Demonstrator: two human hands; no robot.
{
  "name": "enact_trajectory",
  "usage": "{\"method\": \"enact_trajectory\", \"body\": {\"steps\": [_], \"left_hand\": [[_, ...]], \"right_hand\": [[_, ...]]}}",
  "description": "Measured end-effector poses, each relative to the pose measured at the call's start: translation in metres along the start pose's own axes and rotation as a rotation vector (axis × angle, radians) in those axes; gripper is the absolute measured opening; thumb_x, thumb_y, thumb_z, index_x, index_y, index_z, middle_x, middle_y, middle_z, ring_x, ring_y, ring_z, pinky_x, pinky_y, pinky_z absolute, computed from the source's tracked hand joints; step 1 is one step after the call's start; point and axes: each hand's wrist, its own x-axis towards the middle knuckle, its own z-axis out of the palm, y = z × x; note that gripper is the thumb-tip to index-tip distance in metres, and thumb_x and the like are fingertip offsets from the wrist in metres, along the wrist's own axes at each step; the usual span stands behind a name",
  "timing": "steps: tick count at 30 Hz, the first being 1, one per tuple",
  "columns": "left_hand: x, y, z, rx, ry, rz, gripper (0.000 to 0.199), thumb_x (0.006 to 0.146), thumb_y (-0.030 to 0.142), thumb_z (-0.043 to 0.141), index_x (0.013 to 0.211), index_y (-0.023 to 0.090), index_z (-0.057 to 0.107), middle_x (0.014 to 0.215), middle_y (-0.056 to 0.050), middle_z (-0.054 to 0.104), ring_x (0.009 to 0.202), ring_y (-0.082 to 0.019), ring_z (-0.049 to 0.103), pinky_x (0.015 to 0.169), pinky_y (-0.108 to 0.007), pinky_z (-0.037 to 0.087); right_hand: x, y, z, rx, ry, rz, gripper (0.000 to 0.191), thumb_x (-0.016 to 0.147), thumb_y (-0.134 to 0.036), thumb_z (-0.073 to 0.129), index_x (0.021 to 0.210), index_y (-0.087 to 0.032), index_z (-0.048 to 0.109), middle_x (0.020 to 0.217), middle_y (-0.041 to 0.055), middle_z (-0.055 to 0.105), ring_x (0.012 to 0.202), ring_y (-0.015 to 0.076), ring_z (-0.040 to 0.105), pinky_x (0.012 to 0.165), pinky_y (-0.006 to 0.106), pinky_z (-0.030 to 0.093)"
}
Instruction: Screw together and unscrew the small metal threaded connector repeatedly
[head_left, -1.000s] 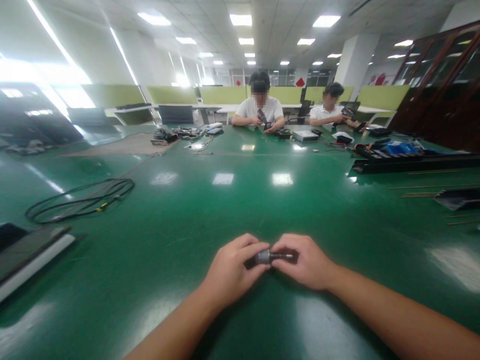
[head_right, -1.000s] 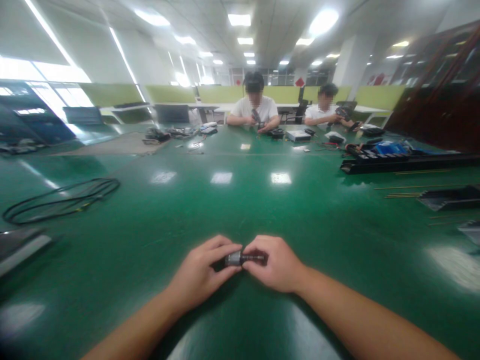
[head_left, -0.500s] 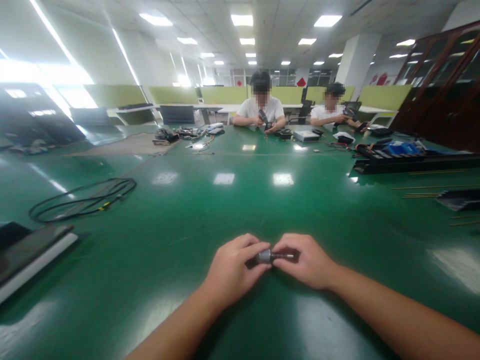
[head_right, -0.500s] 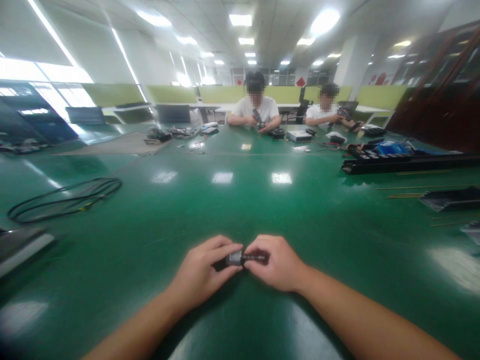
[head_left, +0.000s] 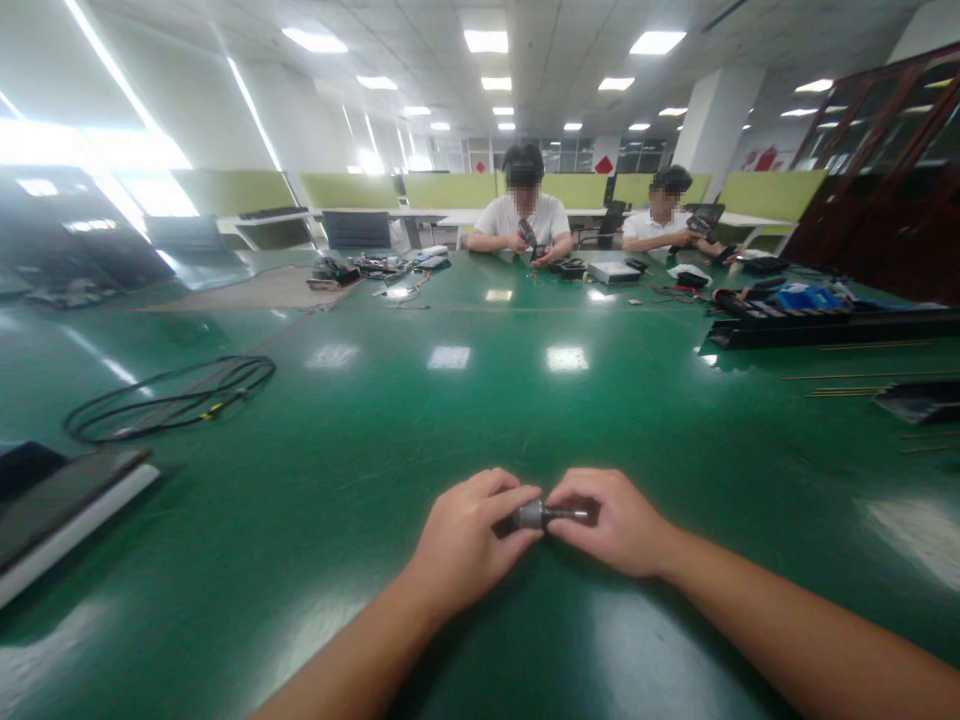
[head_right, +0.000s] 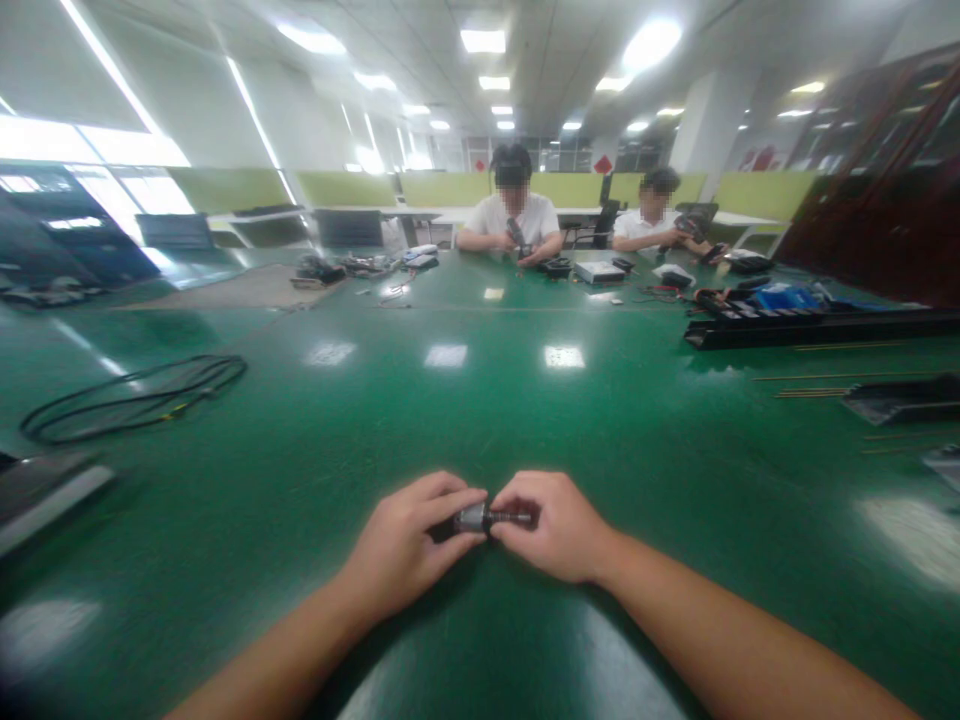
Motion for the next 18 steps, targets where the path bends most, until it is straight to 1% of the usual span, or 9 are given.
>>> {"method": "enact_trajectory", "body": {"steps": [9, 18], "left_hand": [[-0.0011, -0.0007, 0.0000, -0.011, -0.008, -0.001, 0.030, 0.083, 0.028, 0.070, 0.113, 0.030, 0.070, 0.105, -0.003, 0.067, 0.093, -0.021, 0.063, 0.080, -0.031, 0.052], [-0.0005, 0.0002, -0.0007, -0.024, -0.008, 0.002, 0.028, 0.086, 0.030, 0.067, 0.114, 0.030, 0.069, 0.105, -0.003, 0.067, 0.091, -0.020, 0.063, 0.078, -0.030, 0.052]], "right_hand": [[-0.0010, 0.0000, -0.0006, 0.043, 0.003, 0.031, 0.008, 0.079, -0.019, 0.071, 0.087, -0.018, 0.071, 0.077, 0.0013, 0.067, 0.070, 0.0148, 0.059, 0.065, 0.025, 0.044], [-0.0005, -0.0051, 0.0029, 0.059, 0.033, 0.094, 0.006, 0.077, -0.019, 0.072, 0.080, -0.017, 0.068, 0.074, 0.0003, 0.065, 0.067, 0.0140, 0.057, 0.061, 0.024, 0.042]]}}
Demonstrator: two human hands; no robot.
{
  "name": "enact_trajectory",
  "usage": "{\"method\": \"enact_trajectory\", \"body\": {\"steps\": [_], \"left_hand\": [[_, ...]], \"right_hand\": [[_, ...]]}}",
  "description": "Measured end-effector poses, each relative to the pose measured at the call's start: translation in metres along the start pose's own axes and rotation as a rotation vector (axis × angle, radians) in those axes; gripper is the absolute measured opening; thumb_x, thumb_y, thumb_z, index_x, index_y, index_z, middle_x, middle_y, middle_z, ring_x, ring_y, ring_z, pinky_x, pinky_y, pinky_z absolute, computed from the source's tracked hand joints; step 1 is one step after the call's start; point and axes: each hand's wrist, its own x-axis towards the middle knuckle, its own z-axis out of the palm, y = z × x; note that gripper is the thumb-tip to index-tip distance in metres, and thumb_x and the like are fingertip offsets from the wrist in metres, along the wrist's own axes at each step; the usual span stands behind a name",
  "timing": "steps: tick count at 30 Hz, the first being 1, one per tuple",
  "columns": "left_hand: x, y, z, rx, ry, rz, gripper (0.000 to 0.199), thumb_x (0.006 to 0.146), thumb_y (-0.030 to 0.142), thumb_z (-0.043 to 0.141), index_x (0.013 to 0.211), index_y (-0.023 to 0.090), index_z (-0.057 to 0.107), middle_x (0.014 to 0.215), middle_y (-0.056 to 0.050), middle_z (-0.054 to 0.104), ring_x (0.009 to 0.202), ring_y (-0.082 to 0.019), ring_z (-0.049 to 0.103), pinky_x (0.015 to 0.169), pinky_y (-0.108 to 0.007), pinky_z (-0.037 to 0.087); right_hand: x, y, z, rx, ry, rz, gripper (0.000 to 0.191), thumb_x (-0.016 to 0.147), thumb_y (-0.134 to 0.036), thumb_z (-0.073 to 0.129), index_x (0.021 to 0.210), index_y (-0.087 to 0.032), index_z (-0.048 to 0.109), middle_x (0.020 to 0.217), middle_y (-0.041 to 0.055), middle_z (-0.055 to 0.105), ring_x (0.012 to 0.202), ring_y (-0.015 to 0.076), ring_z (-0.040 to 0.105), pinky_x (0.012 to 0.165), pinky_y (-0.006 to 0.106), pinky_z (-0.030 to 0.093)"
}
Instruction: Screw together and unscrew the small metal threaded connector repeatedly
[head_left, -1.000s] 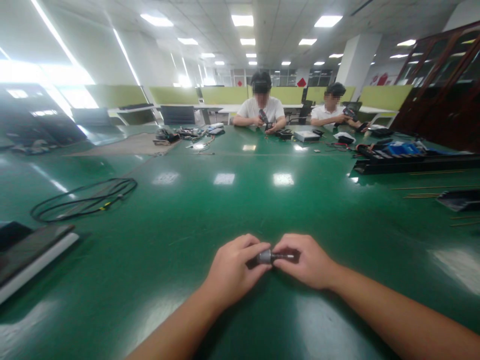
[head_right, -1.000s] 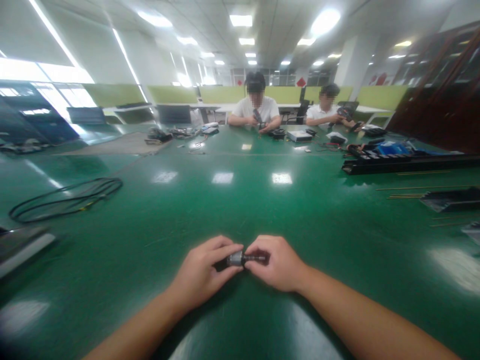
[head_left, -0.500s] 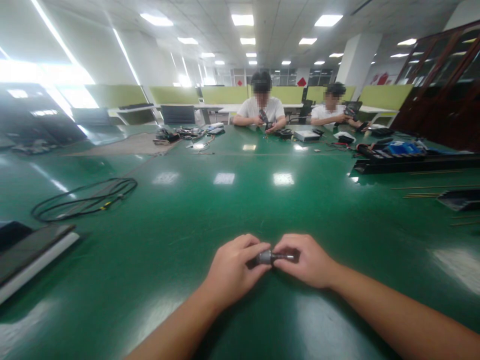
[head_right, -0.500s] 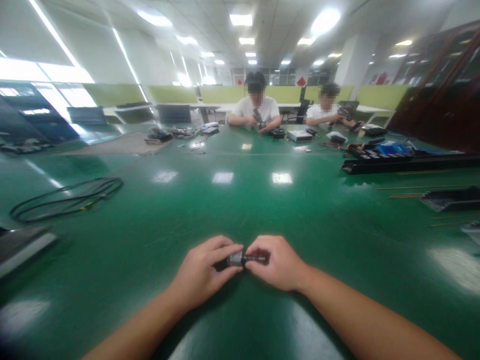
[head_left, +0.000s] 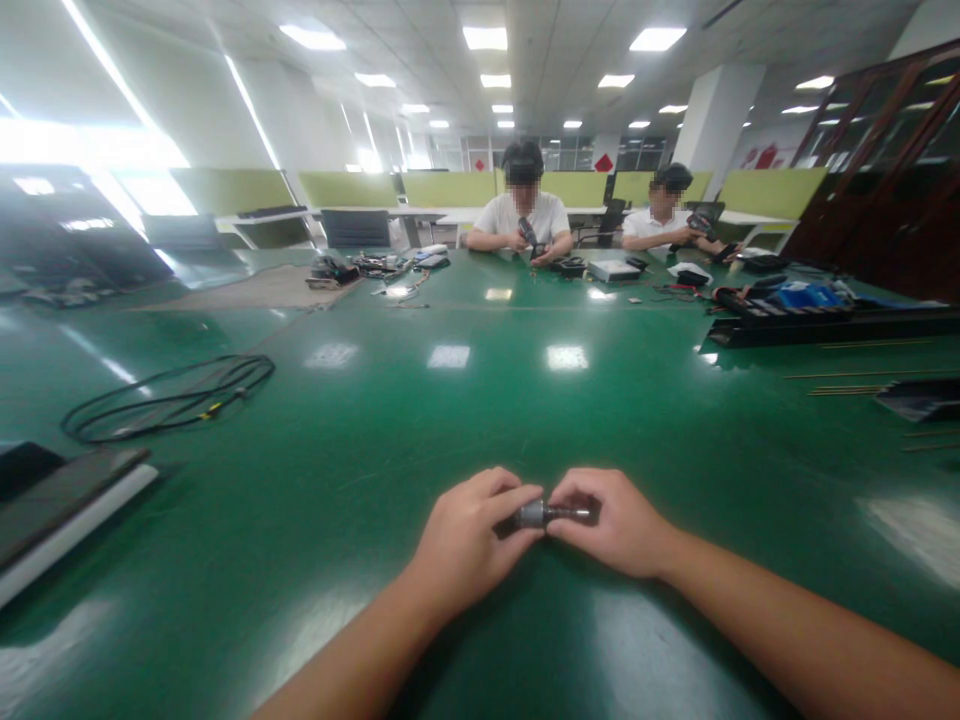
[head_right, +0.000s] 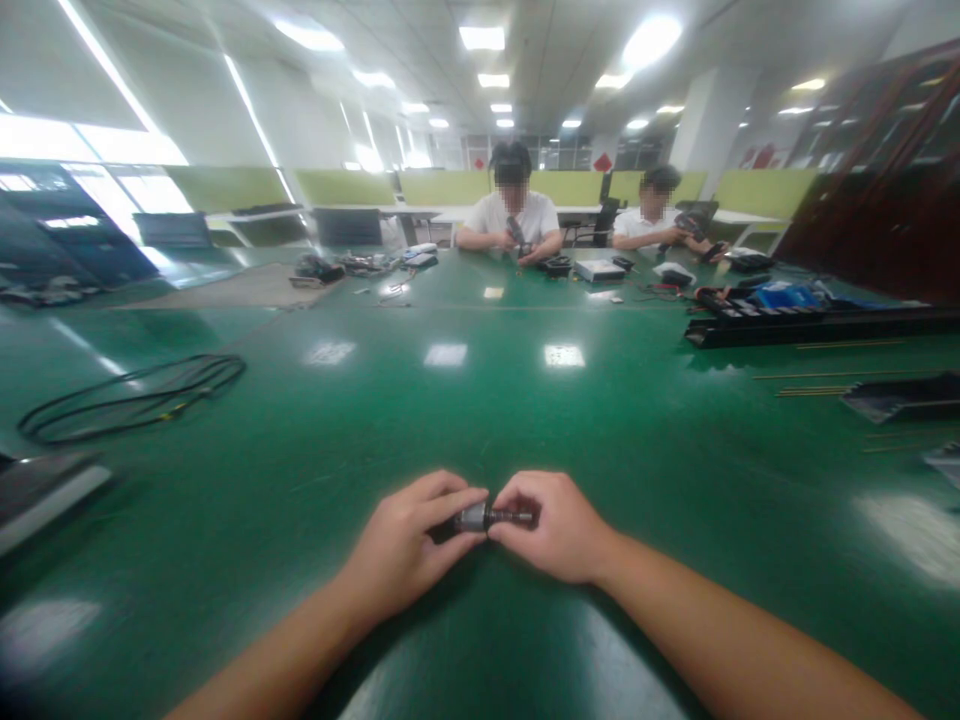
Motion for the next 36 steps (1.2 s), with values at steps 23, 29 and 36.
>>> {"method": "enact_trajectory", "body": {"steps": [23, 29, 36], "left_hand": [[0.0004, -0.0033, 0.0005, -0.060, 0.054, 0.014, 0.028, 0.084, 0.026, 0.070, 0.112, 0.029, 0.069, 0.105, -0.003, 0.067, 0.092, -0.018, 0.063, 0.080, -0.029, 0.052], [0.0003, -0.0043, 0.0001, -0.066, 0.062, 0.006, 0.028, 0.084, 0.025, 0.069, 0.112, 0.029, 0.069, 0.105, -0.002, 0.067, 0.092, -0.017, 0.063, 0.080, -0.029, 0.052], [0.0006, -0.0062, 0.0000, -0.082, 0.052, -0.011, 0.028, 0.085, 0.027, 0.069, 0.113, 0.030, 0.068, 0.105, -0.002, 0.066, 0.093, -0.017, 0.063, 0.080, -0.029, 0.051]], "right_hand": [[-0.0023, 0.0022, -0.0004, -0.028, 0.026, 0.005, 0.004, 0.079, -0.021, 0.071, 0.082, -0.018, 0.069, 0.073, 0.0004, 0.066, 0.066, 0.0142, 0.057, 0.061, 0.025, 0.041], [-0.0020, 0.0015, -0.0013, -0.030, 0.033, 0.016, 0.006, 0.078, -0.021, 0.072, 0.082, -0.018, 0.070, 0.073, 0.0001, 0.066, 0.065, 0.0140, 0.058, 0.061, 0.025, 0.041], [-0.0017, 0.0039, -0.0008, -0.037, 0.045, 0.017, 0.005, 0.079, -0.022, 0.072, 0.082, -0.018, 0.070, 0.073, 0.0006, 0.067, 0.065, 0.0144, 0.058, 0.061, 0.025, 0.042]]}}
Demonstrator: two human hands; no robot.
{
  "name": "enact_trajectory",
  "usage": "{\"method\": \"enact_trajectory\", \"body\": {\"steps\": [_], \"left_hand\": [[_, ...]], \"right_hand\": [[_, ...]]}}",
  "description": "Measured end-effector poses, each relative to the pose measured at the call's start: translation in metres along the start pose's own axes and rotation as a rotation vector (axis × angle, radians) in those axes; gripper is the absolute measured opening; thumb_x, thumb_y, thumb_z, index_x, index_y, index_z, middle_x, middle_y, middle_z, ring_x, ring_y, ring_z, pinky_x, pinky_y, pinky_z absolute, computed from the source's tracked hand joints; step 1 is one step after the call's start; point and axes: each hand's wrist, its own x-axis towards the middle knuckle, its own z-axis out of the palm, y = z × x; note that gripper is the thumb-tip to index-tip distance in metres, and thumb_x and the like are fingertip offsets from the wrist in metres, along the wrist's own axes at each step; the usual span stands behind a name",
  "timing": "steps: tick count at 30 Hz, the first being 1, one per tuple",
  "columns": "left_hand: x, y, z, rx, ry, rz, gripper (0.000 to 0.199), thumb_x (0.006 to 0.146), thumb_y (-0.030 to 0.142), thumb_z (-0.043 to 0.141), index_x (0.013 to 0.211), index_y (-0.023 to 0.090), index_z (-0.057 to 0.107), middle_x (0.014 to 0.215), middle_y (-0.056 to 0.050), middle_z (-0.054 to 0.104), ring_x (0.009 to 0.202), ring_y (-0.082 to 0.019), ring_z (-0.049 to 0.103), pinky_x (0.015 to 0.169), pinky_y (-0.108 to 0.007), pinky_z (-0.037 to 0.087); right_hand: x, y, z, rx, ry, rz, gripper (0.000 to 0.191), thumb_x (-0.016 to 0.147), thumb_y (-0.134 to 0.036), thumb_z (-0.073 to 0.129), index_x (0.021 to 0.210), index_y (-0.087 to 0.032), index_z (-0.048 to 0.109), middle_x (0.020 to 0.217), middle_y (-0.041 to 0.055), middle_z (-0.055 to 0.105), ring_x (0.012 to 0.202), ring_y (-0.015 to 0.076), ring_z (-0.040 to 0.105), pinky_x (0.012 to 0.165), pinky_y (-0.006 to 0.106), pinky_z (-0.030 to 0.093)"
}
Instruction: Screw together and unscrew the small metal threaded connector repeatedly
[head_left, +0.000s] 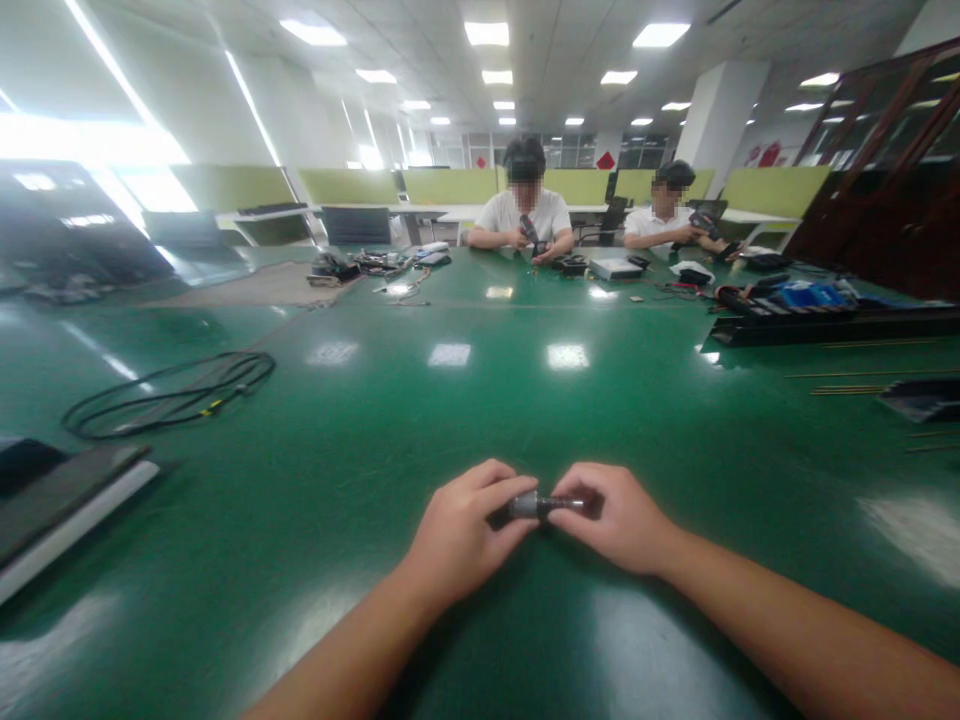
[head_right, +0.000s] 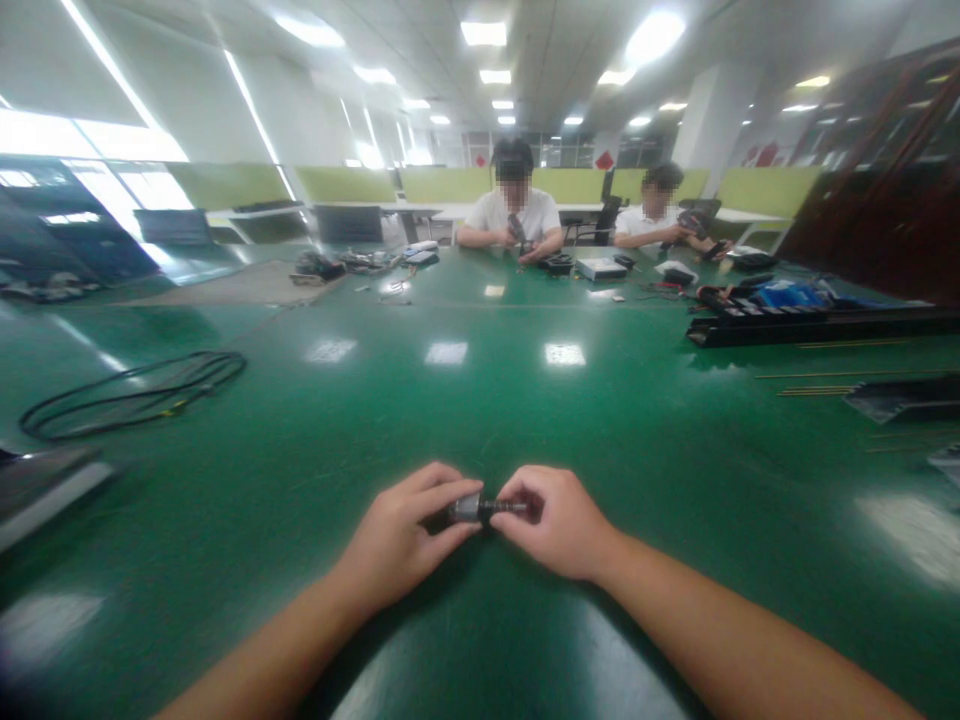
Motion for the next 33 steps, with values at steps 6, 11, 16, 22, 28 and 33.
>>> {"method": "enact_trajectory", "body": {"steps": [6, 11, 16, 22, 28, 33], "left_hand": [[-0.0004, -0.0008, -0.0020, -0.009, -0.007, -0.015, 0.030, 0.085, 0.026, 0.070, 0.114, 0.031, 0.068, 0.106, -0.001, 0.066, 0.095, -0.016, 0.063, 0.082, -0.028, 0.051], [-0.0004, -0.0008, -0.0026, -0.010, 0.000, -0.017, 0.029, 0.084, 0.026, 0.070, 0.113, 0.031, 0.069, 0.105, -0.001, 0.066, 0.093, -0.016, 0.063, 0.081, -0.028, 0.051], [0.0005, -0.0012, -0.0027, -0.004, 0.018, -0.011, 0.029, 0.084, 0.026, 0.070, 0.113, 0.029, 0.069, 0.105, -0.003, 0.067, 0.093, -0.017, 0.063, 0.080, -0.028, 0.052], [0.0010, -0.0024, -0.0030, -0.003, 0.045, -0.012, 0.028, 0.085, 0.025, 0.069, 0.113, 0.028, 0.069, 0.105, -0.004, 0.067, 0.093, -0.018, 0.064, 0.081, -0.029, 0.053], [0.0008, -0.0042, -0.0034, -0.003, 0.044, -0.033, 0.029, 0.084, 0.024, 0.071, 0.112, 0.030, 0.069, 0.106, -0.002, 0.066, 0.094, -0.017, 0.064, 0.082, -0.028, 0.052], [0.0001, -0.0063, -0.0051, -0.001, 0.048, -0.041, 0.031, 0.084, 0.023, 0.071, 0.114, 0.031, 0.068, 0.106, -0.001, 0.065, 0.095, -0.016, 0.063, 0.083, -0.027, 0.052]], "right_hand": [[0.0004, 0.0000, -0.0001, 0.004, 0.004, 0.011, 0.006, 0.080, -0.023, 0.072, 0.083, -0.018, 0.070, 0.073, 0.0007, 0.067, 0.065, 0.0145, 0.058, 0.060, 0.025, 0.042], [0.0003, -0.0009, -0.0006, 0.003, 0.002, 0.019, 0.005, 0.080, -0.022, 0.071, 0.082, -0.018, 0.070, 0.073, 0.0007, 0.067, 0.065, 0.0145, 0.058, 0.060, 0.025, 0.042], [-0.0003, -0.0012, -0.0012, -0.017, 0.015, 0.029, 0.005, 0.079, -0.022, 0.071, 0.081, -0.018, 0.069, 0.071, 0.0006, 0.066, 0.064, 0.0146, 0.058, 0.060, 0.025, 0.042], [0.0012, -0.0021, -0.0023, -0.026, 0.024, 0.037, 0.004, 0.079, -0.022, 0.071, 0.081, -0.018, 0.069, 0.070, 0.0010, 0.066, 0.064, 0.0151, 0.058, 0.059, 0.025, 0.042], [0.0017, -0.0018, -0.0025, -0.019, 0.041, 0.048, 0.003, 0.079, -0.021, 0.070, 0.080, -0.018, 0.069, 0.070, 0.0014, 0.067, 0.064, 0.0151, 0.059, 0.058, 0.024, 0.043], [0.0018, -0.0018, -0.0017, -0.005, 0.056, 0.068, 0.004, 0.079, -0.021, 0.070, 0.079, -0.018, 0.068, 0.069, 0.0007, 0.065, 0.062, 0.0142, 0.057, 0.058, 0.025, 0.043]]}}
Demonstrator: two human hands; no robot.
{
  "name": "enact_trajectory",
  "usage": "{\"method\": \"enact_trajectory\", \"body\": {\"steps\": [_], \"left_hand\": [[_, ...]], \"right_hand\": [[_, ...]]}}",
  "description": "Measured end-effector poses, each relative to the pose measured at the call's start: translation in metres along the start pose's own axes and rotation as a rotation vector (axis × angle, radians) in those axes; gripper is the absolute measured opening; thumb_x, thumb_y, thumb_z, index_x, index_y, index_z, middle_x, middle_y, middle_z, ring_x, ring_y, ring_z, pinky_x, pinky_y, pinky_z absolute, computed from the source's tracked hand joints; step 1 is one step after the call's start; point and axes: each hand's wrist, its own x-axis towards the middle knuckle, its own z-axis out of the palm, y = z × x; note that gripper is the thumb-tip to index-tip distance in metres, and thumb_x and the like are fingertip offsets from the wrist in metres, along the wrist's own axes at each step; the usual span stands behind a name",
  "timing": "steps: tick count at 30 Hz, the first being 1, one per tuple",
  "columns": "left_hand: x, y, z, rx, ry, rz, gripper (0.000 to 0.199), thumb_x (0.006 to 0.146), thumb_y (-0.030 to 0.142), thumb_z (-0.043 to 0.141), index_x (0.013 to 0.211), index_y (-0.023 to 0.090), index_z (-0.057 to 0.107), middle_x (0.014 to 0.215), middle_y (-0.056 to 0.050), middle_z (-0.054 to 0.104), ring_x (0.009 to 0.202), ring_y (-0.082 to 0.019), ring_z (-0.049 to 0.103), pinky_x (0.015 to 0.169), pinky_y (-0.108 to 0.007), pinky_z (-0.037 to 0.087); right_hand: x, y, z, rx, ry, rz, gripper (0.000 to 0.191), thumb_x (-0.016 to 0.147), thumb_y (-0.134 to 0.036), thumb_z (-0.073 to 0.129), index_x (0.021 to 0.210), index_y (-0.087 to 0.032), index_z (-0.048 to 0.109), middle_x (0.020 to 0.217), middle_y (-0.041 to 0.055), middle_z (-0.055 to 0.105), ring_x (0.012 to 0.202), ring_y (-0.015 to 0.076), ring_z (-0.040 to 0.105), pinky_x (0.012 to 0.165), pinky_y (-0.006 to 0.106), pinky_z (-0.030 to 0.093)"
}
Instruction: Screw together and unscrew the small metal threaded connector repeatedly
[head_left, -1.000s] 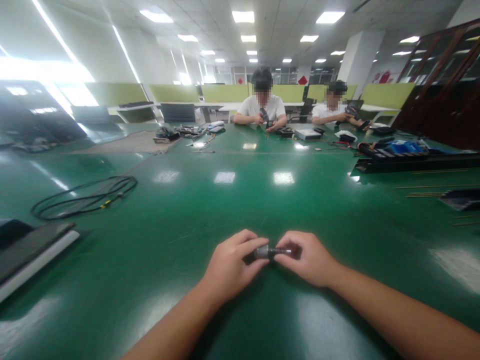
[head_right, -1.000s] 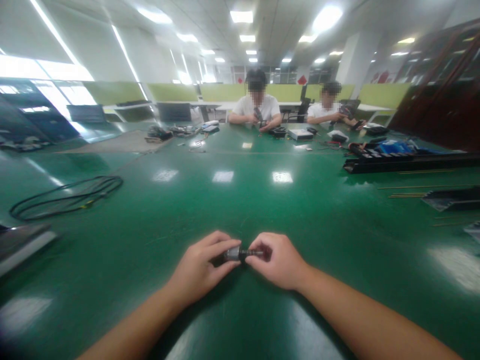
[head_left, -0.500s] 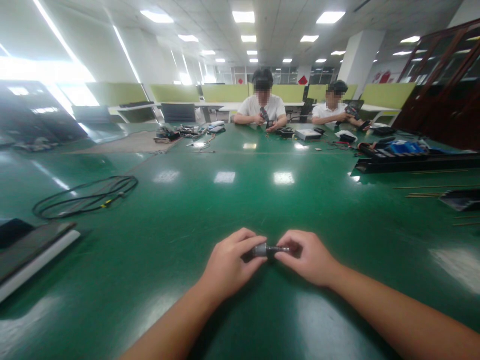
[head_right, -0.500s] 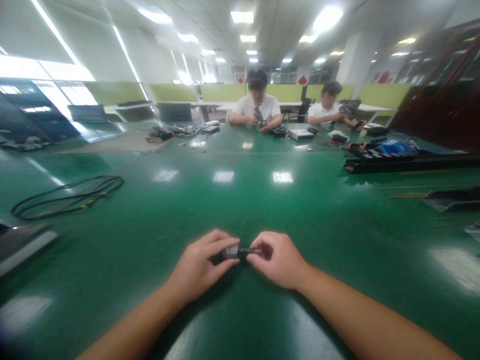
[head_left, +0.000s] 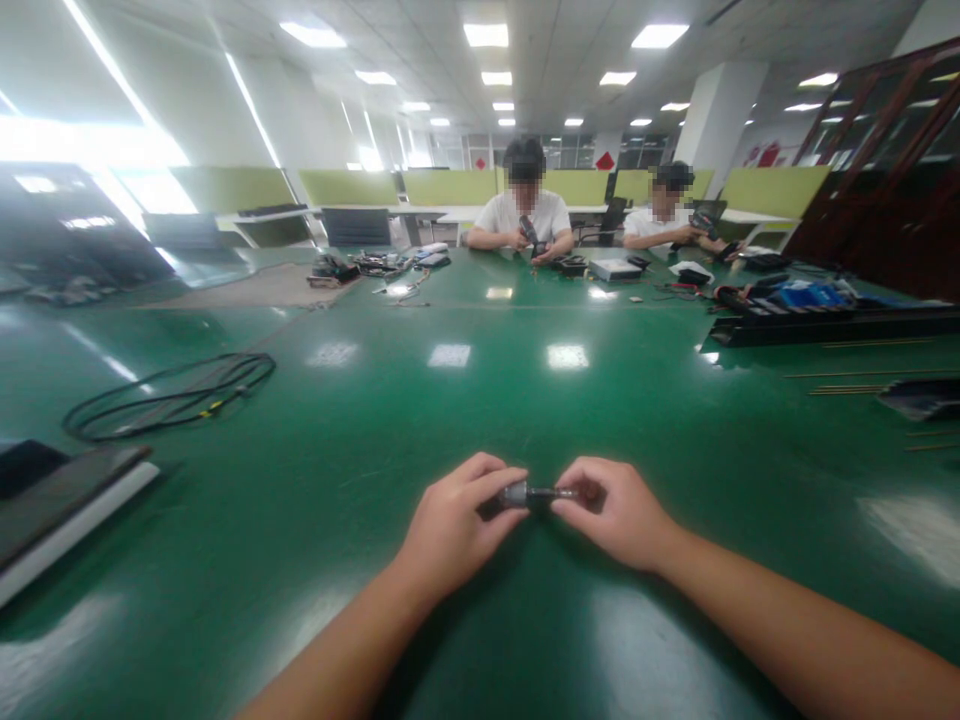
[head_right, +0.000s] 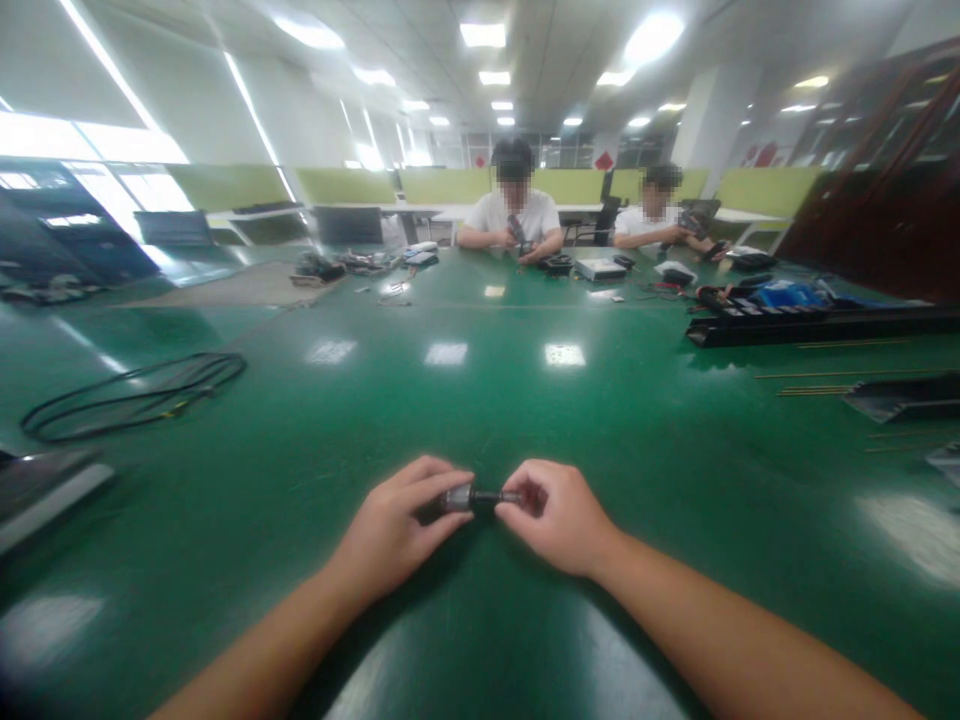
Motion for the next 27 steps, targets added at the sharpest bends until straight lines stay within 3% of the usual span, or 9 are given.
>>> {"method": "enact_trajectory", "body": {"steps": [27], "left_hand": [[0.0046, -0.0075, -0.0078, 0.030, 0.090, 0.018, 0.025, 0.084, 0.018, 0.069, 0.108, 0.025, 0.068, 0.105, -0.003, 0.066, 0.098, -0.017, 0.063, 0.086, -0.029, 0.053]], "right_hand": [[0.0004, 0.0025, 0.0006, -0.022, 0.032, 0.028, 0.007, 0.079, -0.024, 0.069, 0.079, -0.018, 0.068, 0.069, 0.0010, 0.066, 0.062, 0.0145, 0.057, 0.057, 0.024, 0.044]]}}
